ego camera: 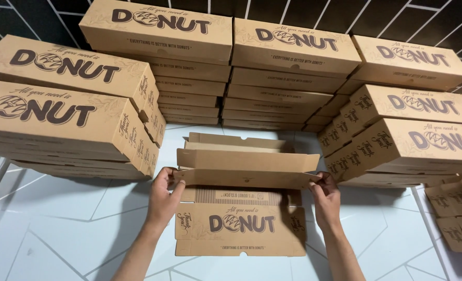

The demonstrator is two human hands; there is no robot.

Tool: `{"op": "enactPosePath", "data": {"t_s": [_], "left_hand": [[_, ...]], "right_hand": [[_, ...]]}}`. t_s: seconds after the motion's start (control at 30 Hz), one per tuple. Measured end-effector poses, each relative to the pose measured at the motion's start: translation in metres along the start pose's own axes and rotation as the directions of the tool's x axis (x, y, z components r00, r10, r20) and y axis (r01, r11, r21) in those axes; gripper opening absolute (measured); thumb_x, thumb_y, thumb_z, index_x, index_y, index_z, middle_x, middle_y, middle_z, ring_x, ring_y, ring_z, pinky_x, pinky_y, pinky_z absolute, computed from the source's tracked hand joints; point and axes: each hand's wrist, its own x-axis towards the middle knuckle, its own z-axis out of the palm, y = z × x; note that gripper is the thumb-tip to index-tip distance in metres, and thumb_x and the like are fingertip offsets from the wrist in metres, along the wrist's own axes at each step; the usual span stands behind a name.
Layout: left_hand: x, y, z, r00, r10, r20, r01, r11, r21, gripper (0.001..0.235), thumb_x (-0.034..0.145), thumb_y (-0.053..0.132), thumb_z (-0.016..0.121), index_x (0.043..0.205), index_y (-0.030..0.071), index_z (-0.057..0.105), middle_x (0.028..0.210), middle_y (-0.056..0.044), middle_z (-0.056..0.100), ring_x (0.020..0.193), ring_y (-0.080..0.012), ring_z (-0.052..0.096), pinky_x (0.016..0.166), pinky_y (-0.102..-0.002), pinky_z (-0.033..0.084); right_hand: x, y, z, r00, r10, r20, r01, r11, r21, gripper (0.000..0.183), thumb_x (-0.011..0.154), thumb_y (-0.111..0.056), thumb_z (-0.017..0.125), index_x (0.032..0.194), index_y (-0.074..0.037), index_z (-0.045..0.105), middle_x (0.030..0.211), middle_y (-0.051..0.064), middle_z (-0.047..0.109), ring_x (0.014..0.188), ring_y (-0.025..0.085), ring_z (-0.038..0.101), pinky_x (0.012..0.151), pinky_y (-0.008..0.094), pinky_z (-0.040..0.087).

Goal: The person assembles a flat cardboard donut box by folding and tucking its flaps into place. They then fold a smaller cardboard piece into a compact box and place it inside the larger box.

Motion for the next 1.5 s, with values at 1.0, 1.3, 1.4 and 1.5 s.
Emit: {"op": "enactPosePath", "data": {"t_s": [1.0,1.3,1.4,1.5], "left_hand": [[-0.024,0.09,-0.032,0.782,-0.257,0.568,-0.14,0.815,0.563,0.037,0.076,0.05,0.083,0.103,0.025,0.076,0.098,0.011,0.076,0.088,-0.0074,0.067,0.081,-0.025,0.053],[-0.068,0.021,0.05,0.512,0.243,0.824,-0.825,0.409,0.391,0.097,0.076,0.077,0.073,0.146,0.013,0.05,0.165,-0.013,0.028,0.152,-0.0337,0.019,0.115,-0.068,0.012],[-0.071,0.007,0.057,0.509,0.249,0.824,-0.85,0.299,0.434,0.096,0.082,0.081,0.062,0.148,0.013,0.047,0.164,-0.013,0.031,0.151,-0.0336,0.021,0.114,-0.067,0.016],[-0.074,0.021,0.056,0.526,0.163,0.834,-0.807,0.404,0.43,0.091,0.08,0.075,0.071,0.144,0.014,0.05,0.161,-0.012,0.035,0.149,-0.0332,0.024,0.114,-0.066,0.016]], "right_hand": [[0.001,-0.02,-0.013,0.831,-0.38,0.407,0.458,0.882,-0.113,0.022,0.095,-0.013,0.07,0.075,-0.003,0.075,0.063,0.006,0.072,0.051,0.008,0.064,0.05,0.018,0.055],[-0.017,-0.081,0.053,0.833,0.143,0.535,0.368,0.579,-0.728,0.037,0.096,-0.037,0.062,0.126,-0.018,0.07,0.12,-0.001,0.077,0.09,0.016,0.072,0.071,0.032,0.055],[0.007,-0.065,0.049,0.905,0.029,0.425,0.319,0.616,-0.72,0.048,0.097,-0.033,0.062,0.138,-0.007,0.061,0.132,0.013,0.068,0.121,0.026,0.065,0.1,0.039,0.052],[0.083,0.086,0.003,0.904,-0.235,0.356,0.42,0.641,-0.642,0.059,0.097,-0.038,0.065,0.141,0.0,0.056,0.138,0.02,0.063,0.128,0.032,0.059,0.108,0.044,0.047]]}}
